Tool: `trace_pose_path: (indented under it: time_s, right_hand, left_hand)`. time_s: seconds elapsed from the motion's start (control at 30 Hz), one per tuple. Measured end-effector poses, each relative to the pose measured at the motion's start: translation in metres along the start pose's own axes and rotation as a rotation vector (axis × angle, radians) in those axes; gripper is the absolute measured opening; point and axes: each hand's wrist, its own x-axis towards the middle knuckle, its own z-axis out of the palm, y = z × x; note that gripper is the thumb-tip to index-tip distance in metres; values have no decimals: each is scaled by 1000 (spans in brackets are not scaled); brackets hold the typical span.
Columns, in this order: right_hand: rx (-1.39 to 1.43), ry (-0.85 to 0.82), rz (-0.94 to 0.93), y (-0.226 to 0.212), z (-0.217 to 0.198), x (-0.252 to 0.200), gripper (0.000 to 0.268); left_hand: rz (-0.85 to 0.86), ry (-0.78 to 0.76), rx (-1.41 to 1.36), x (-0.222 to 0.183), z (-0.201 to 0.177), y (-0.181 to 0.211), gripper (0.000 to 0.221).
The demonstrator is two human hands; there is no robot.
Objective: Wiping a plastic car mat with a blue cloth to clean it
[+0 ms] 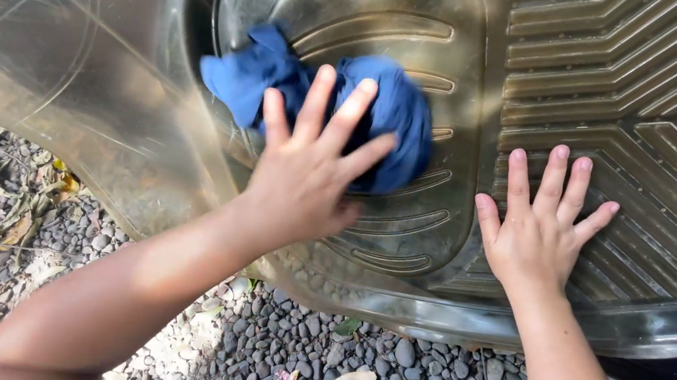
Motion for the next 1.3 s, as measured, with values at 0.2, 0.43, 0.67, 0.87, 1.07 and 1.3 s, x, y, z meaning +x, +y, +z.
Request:
trace_pose_path:
  time_s: [0.2,0.43,0.67,0.87,1.07,1.3]
  right_hand:
    - [14,-5,14,0,2,0,72]
    - [15,5,18,-4,-4,1,71]
    - [-17,-46,33,0,1,-2,75]
    - [-84,71,-23,5,9,-5,66]
    - [-22,-43,25,0,-1,-2,73]
    - [-12,-22,13,-1,-1,-1,74]
  left_hand:
    - [53,50,-315,43,73,79,67]
    - [116,96,-93,24,59,-18,64]
    - [-666,353,88,41,56,-37,48]
    - [80,268,-163,62,93,80,45]
    - [-190,264,35,93,52,-29,34]
    - [-471,449,190,100,58,18,27]
